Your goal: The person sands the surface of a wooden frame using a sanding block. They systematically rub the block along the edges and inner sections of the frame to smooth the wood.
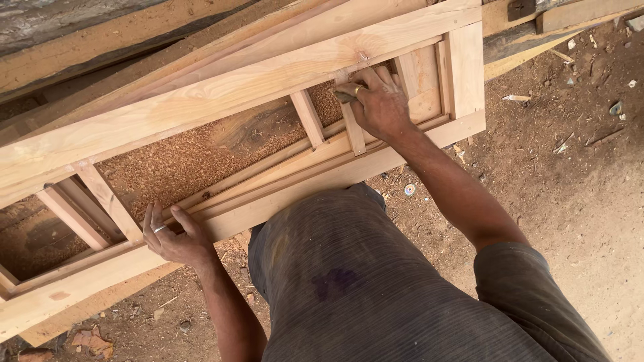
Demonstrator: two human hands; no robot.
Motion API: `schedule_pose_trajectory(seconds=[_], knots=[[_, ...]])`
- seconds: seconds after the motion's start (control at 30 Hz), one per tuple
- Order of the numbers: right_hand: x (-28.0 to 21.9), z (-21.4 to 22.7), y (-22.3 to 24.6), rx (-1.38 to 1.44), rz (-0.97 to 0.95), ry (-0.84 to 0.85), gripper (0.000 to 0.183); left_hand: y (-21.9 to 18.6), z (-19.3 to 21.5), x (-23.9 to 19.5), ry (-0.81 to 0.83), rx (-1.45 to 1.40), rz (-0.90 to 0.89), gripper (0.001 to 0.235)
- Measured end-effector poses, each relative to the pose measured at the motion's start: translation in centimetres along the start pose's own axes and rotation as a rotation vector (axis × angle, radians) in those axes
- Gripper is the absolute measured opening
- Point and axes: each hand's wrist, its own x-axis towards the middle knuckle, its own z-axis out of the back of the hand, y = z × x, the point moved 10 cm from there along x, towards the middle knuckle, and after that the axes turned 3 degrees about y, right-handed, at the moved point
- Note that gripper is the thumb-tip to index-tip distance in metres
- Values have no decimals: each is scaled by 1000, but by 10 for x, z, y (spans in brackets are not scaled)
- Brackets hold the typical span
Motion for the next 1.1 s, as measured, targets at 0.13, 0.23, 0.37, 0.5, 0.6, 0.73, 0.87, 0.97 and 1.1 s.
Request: schedule_pose_trajectory(seconds=[0.13, 0.23, 0.37, 0.5, 0.6, 0.73, 0.87, 0.97, 1.1], knots=[[-8, 13, -29, -64, -141, -34, 35, -4, -3, -3, -8, 26, -59, 34], [-6, 12, -31, -35, -152, 19, 27, -5, 0, -4, -18, 56, -77, 33], [-6, 16, -29, -54, -99, 101, 31, -4, -2, 0, -5, 37, -42, 35], [-9, 17, -37, 148, -184, 38, 41, -3, -3, -2, -3, 36, -35, 39], [0, 6, -16, 54, -119, -30, 40, -3, -1, 1, 5, 43, -24, 41], [4, -10, 12, -114, -110, -107, 43, -8, 0, 1, 17, 25, -9, 41], [-5, -16, 30, -217, -47, -131, 51, -7, 1, 0, 40, 17, 21, 39], [-11, -12, 14, -125, -102, -98, 47, -8, 0, 0, 19, 31, -4, 37], [-2, -4, 0, -47, -221, -164, 38, -3, -2, -1, 4, 37, -30, 36]])
